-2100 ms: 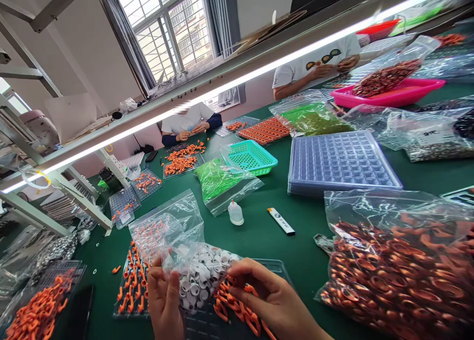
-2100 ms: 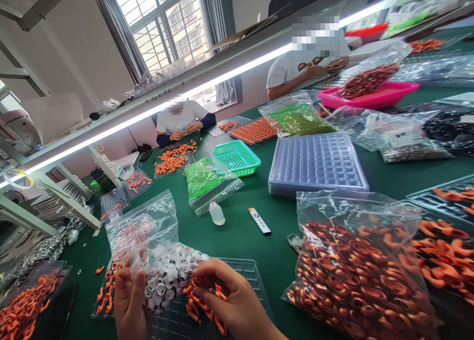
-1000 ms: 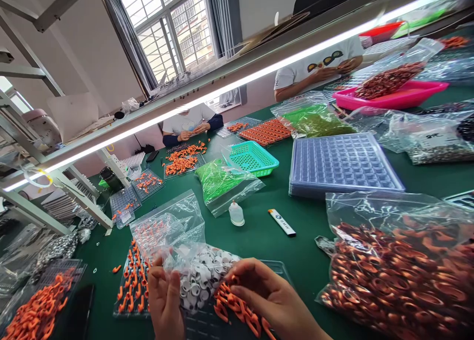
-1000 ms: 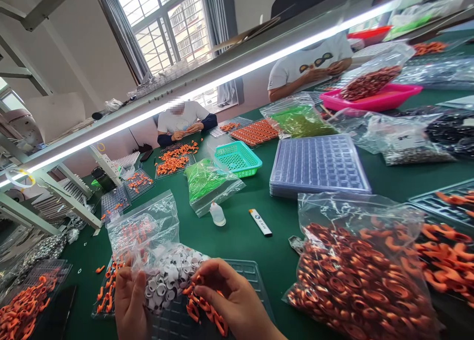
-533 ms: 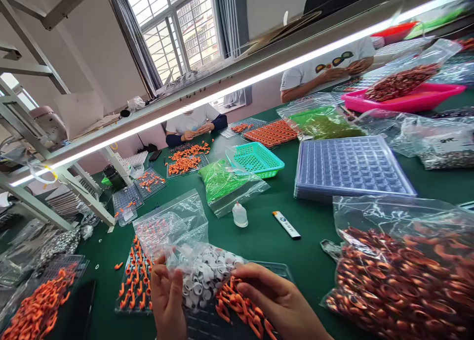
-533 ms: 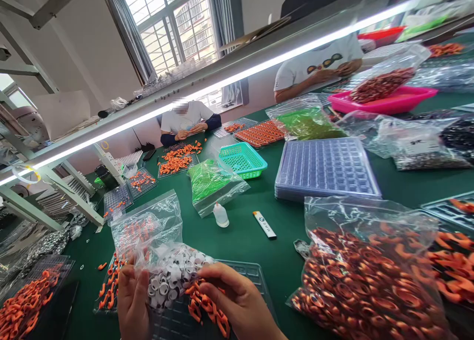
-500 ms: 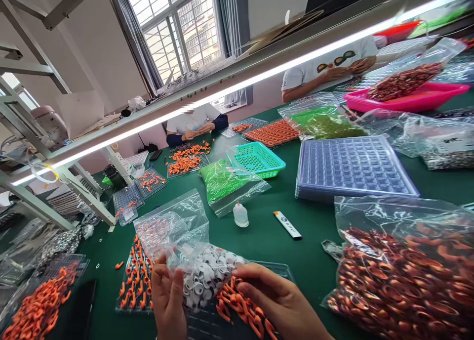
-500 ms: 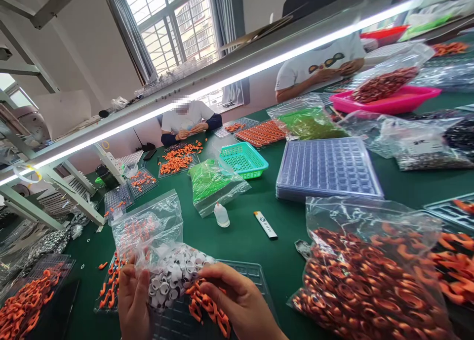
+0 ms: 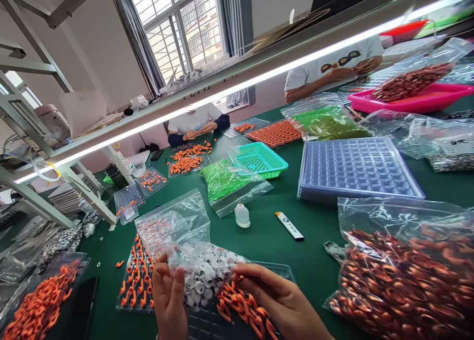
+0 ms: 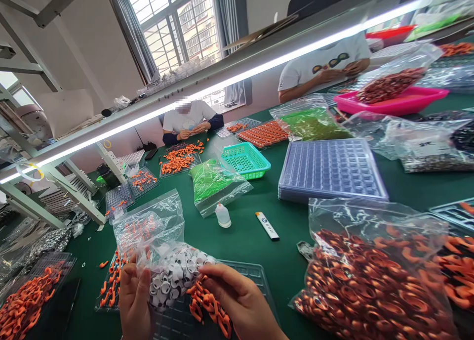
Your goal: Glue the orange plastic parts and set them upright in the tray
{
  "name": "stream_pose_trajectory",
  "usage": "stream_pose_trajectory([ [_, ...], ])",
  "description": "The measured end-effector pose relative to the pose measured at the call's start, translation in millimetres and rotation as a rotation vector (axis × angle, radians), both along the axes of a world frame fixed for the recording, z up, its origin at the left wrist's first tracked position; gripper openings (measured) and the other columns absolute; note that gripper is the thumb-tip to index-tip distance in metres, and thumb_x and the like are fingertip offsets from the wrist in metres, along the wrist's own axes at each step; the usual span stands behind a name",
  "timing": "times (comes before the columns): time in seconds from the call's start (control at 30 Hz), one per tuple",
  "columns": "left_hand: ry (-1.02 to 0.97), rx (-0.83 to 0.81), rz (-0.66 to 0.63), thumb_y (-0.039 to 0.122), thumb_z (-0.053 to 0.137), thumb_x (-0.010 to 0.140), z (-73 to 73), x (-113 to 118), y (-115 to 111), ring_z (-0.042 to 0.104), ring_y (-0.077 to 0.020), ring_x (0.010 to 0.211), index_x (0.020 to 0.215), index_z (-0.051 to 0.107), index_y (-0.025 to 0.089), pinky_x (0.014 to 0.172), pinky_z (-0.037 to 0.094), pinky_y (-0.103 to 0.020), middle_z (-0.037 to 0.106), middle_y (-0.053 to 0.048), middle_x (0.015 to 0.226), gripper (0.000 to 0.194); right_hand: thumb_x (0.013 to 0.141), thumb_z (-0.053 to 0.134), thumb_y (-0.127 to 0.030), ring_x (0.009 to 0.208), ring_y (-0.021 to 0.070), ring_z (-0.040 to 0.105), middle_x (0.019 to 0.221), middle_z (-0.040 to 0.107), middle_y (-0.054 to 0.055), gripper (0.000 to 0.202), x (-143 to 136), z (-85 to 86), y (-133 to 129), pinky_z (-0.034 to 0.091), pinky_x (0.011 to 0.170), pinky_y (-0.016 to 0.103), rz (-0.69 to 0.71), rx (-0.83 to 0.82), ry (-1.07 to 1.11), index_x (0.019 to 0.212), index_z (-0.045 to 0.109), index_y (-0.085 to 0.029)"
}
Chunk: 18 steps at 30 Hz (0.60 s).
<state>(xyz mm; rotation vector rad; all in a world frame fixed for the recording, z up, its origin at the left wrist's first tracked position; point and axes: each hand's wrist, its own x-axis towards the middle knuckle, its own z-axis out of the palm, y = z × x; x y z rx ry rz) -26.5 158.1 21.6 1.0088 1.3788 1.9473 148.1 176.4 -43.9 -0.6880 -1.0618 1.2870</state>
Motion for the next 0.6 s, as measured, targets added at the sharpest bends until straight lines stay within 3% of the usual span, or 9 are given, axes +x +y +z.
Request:
stream_pose_trajectory([
  [0.1, -0.003, -0.006, 0.019, 0.058, 0.082, 0.068, 3.3, 4, -1, 0.054, -0.0231, 0.121, 0.077, 0.052, 0.021, 0.092, 0.042, -0.023, 0.06, -0.005, 0.119, 0.049, 0.085, 0.075, -0.045, 0.087, 0.0173, 0.071, 0.095, 0.075, 0.002, 0.018, 0, 5.7, -3, 0.056, 0.078, 0.018, 0.008, -0.022, 0.038, 0.097, 0.078, -0.032],
  [0.3, 0.008, -0.039, -0.021, 0.056, 0.082, 0.068, -7.1, -9, 3, 0.052, -0.0242, 0.123, 0.077, 0.052, 0.021, 0.09, 0.044, -0.025, 0.062, -0.005, 0.113, 0.047, 0.09, 0.07, -0.044, 0.082, 0.0148, 0.067, 0.088, 0.071, 0.001, 0.016, 1, 19.2, -6, 0.054, 0.077, 0.017, 0.036, -0.001, 0.07, 0.091, 0.073, -0.029],
  [0.6, 0.034, -0.019, 0.018, 0.059, 0.08, 0.068, -4.6, -4, 2, 0.052, -0.0277, 0.126, 0.077, 0.051, 0.021, 0.09, 0.045, -0.028, 0.062, -0.007, 0.116, 0.049, 0.091, 0.069, -0.041, 0.084, 0.0175, 0.069, 0.091, 0.074, 0.003, 0.014, 1, 7.2, -1, 0.055, 0.078, 0.019, 0.065, 0.043, 0.063, 0.093, 0.075, -0.029],
])
